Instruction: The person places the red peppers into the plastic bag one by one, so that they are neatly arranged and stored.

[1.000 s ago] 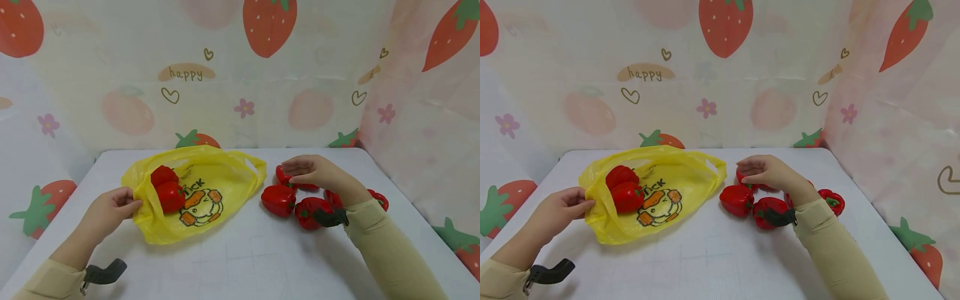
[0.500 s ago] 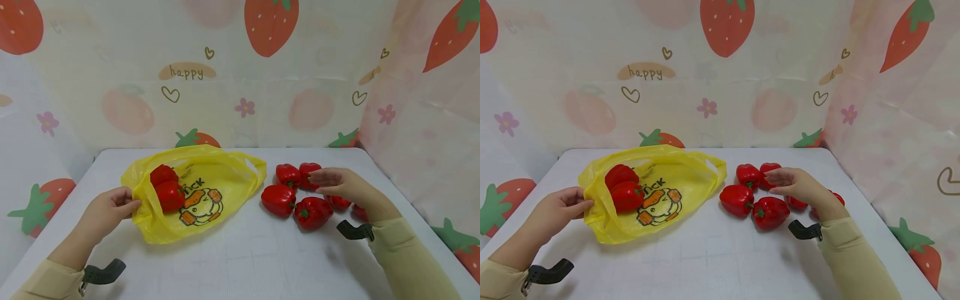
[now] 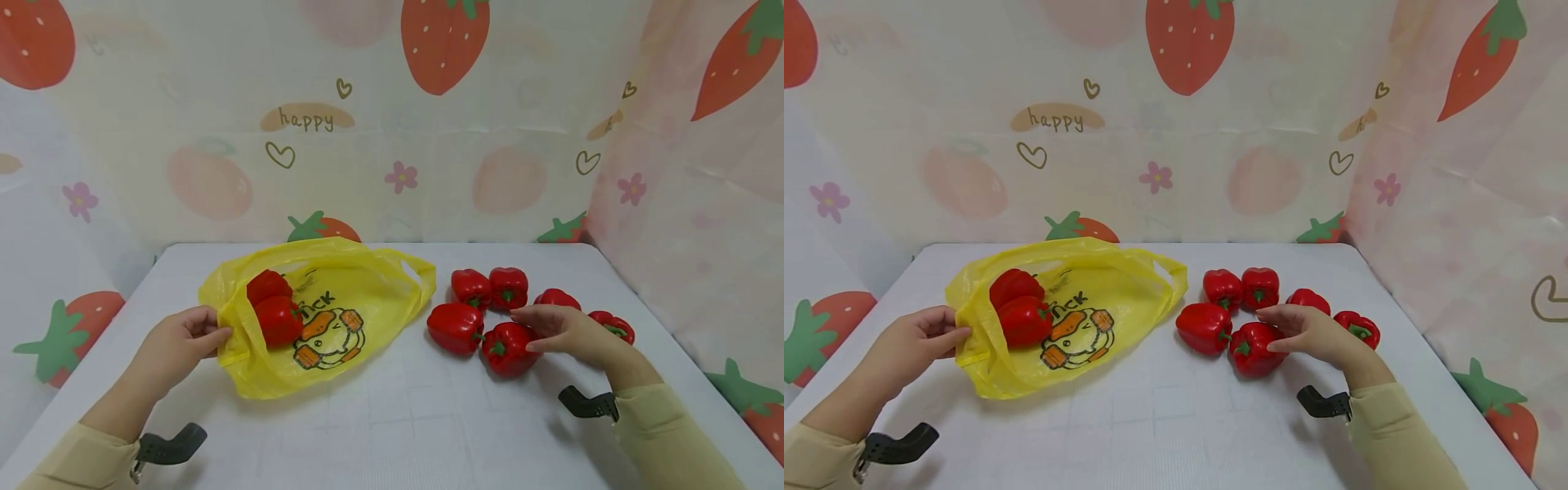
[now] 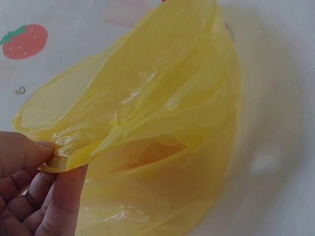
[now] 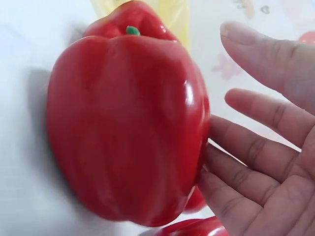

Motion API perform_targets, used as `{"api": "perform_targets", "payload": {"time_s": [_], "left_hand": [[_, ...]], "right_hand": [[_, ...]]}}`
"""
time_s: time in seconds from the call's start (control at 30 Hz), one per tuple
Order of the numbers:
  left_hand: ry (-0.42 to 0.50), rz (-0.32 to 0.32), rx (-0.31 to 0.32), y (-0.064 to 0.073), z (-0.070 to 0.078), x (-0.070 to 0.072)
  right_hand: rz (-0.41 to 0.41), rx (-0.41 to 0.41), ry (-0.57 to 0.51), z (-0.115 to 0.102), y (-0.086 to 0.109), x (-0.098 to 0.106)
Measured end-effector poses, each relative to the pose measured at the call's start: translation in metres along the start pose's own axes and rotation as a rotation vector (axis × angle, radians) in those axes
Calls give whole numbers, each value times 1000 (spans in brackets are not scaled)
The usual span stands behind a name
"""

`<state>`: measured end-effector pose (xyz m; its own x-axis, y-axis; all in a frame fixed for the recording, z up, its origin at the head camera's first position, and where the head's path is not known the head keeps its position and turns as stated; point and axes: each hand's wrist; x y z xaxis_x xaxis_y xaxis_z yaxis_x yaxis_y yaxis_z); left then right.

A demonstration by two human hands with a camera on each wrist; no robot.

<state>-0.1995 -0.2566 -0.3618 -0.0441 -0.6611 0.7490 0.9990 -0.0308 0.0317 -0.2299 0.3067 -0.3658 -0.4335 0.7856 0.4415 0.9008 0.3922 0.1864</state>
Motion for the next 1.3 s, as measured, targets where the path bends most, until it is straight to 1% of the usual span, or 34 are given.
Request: {"api": "perform_targets", "payload": {"time_s": [0.17, 0.27, 0.4, 0.53, 0.67, 0.93, 1.1, 1.3], "left_hand": [[6, -1, -1, 0, 1, 0], [7, -5, 1, 0, 0, -1], [7, -13, 4, -1, 0, -2], [-3, -14, 2, -1, 2, -3], [-3, -13, 3, -1, 2, -3], [0, -2, -10, -2, 2, -2], [0, -5, -9, -2, 2, -3], [5, -5, -6, -1, 4, -3]], "right_hand": [[26, -4, 31, 8, 2, -4], [34, -20, 50, 13, 3, -7], [45, -62, 64, 20, 4, -12], [46, -62, 64, 27, 4, -16], [65, -56, 76, 32, 5, -16], [96, -102, 81, 38, 6, -17], [126, -87, 90, 45, 6, -18], [163, -50, 66, 48, 7, -16]]}}
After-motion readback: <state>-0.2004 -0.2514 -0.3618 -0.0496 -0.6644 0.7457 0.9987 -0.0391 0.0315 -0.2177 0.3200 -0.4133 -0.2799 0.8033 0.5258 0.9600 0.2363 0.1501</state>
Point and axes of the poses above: each hand's wrist, its own y-axis away from the middle knuckle, its own x-axis out of the back of the hand, z = x × y, and after that the axes turned 5 degrees about -y, right-handed
